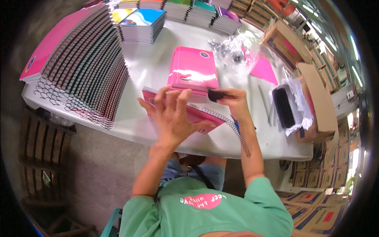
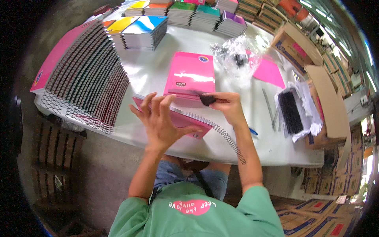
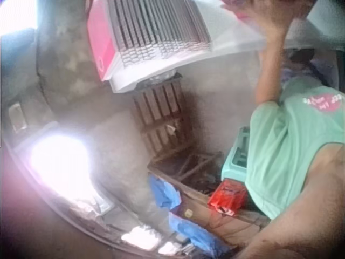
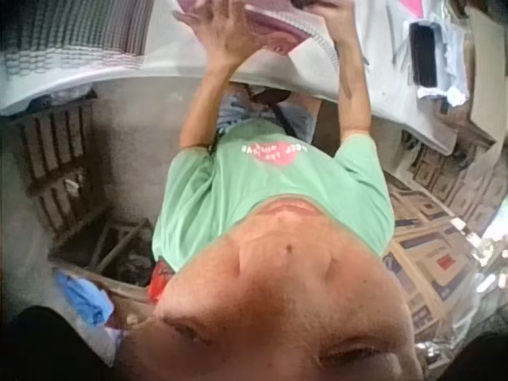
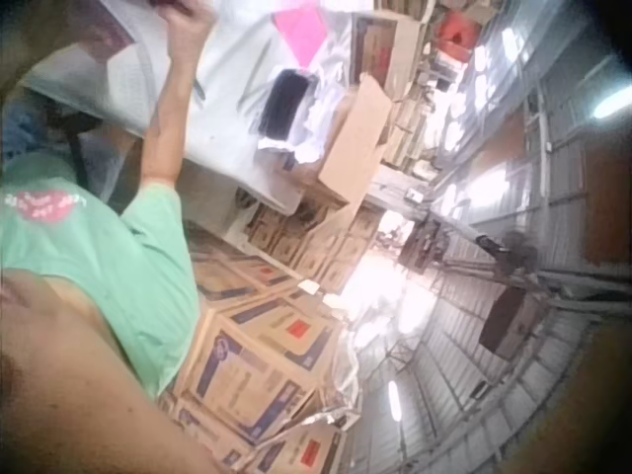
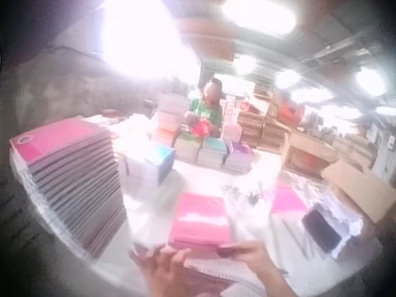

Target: The person binds pink notebooks by inserting a spiral wire into the punched edges by hand, using a small tool to guide the wire, and trimming the ends with pliers.

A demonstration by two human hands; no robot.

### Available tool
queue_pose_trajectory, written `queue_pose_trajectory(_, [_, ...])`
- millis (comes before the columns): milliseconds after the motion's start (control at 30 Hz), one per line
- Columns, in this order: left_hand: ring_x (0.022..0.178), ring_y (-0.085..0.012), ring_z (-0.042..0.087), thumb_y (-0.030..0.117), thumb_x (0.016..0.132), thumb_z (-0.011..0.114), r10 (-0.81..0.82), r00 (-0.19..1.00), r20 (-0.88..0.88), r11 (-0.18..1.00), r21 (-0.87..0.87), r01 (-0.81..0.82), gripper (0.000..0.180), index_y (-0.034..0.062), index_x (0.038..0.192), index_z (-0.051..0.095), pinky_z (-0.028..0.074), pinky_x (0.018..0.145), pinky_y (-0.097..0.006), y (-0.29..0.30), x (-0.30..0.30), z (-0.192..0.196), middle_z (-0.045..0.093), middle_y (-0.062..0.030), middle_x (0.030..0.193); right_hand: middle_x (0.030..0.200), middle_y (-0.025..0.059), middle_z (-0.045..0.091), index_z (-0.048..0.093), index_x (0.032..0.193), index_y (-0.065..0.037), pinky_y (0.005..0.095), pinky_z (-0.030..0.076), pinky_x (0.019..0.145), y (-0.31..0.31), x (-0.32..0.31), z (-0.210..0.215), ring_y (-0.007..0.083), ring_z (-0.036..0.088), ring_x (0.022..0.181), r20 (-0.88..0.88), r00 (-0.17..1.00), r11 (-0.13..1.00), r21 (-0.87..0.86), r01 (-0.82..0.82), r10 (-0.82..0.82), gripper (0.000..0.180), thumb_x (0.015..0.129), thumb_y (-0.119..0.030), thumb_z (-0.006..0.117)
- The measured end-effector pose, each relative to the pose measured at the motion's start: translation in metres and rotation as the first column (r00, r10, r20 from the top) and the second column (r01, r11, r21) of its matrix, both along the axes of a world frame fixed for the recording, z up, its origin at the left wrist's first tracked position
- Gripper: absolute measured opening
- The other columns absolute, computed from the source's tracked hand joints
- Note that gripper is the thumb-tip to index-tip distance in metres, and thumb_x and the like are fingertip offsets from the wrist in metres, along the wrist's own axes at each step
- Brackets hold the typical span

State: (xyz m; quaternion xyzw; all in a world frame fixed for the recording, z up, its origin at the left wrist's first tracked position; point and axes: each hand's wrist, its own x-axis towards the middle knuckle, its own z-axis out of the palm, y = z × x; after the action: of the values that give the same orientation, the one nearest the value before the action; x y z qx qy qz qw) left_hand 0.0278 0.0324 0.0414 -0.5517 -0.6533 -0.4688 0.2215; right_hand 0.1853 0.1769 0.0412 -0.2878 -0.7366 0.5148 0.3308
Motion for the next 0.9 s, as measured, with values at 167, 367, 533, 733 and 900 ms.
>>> queue_pose_trajectory(167, [0.095,-0.0273,0.041,0.057,0.040,0.081,-0.023,0.999,0.047,1.000,-0.012,0.023,0.067,0.0090,0.076,0.052,0.032,0.087,-0.043,0.002,-0.038,-0.009,0.043,-0.0063,0.088,0.089,0.0170,0.068,0.068,0.082,0.003,0.0311,0.052,0.077,-0.006,-0.014,0.007,0.0228,0.066,0.082,-0.064,0.963,0.964,0.066,-0.256,0.260,0.014,0.072,0.008,0.060])
queue_pose_trajectory(367, [0.104,-0.0320,0.037,0.057,0.042,0.081,-0.093,0.991,0.091,0.995,0.039,0.090,0.066,0.0089,0.073,0.050,0.031,0.090,-0.045,0.004,-0.017,-0.005,0.038,-0.0107,0.099,0.084,0.0157,0.069,0.070,0.079,-0.006,0.0340,0.052,0.076,0.002,-0.001,0.010,0.0230,0.066,0.081,-0.341,0.850,0.910,0.046,-0.411,0.401,0.018,0.068,0.007,0.063])
queue_pose_trajectory(533, [0.116,-0.0348,0.035,0.051,0.040,0.082,-0.138,0.980,0.145,0.990,0.040,0.133,0.062,0.0101,0.077,0.054,0.032,0.085,-0.049,0.005,0.003,-0.012,0.039,-0.0109,0.110,0.081,0.0180,0.068,0.068,0.071,-0.001,0.0371,0.052,0.072,-0.003,0.010,-0.004,0.0267,0.066,0.077,-0.794,0.372,0.750,0.151,-0.644,0.480,0.004,0.073,-0.005,0.068])
queue_pose_trajectory(733, [0.114,-0.0378,0.033,0.059,0.040,0.081,-0.145,0.982,0.121,0.989,0.015,0.145,0.069,0.0069,0.072,0.050,0.031,0.094,-0.050,-0.001,0.004,-0.004,0.037,-0.0125,0.108,0.079,0.0176,0.068,0.071,0.076,-0.001,0.0368,0.051,0.074,-0.006,0.010,-0.005,0.0287,0.066,0.077,-0.765,0.367,0.729,0.188,-0.658,0.529,0.009,0.068,-0.004,0.068])
queue_pose_trajectory(900, [0.110,-0.0366,0.036,0.058,0.038,0.082,-0.135,0.980,0.147,0.990,0.068,0.127,0.068,0.0077,0.072,0.050,0.033,0.091,-0.047,0.003,-0.004,-0.005,0.038,-0.0132,0.106,0.087,0.0164,0.068,0.071,0.083,0.000,0.0331,0.051,0.075,-0.021,0.002,0.019,0.0259,0.066,0.082,-0.078,0.995,0.975,0.220,-0.041,0.059,0.015,0.068,-0.003,0.069])
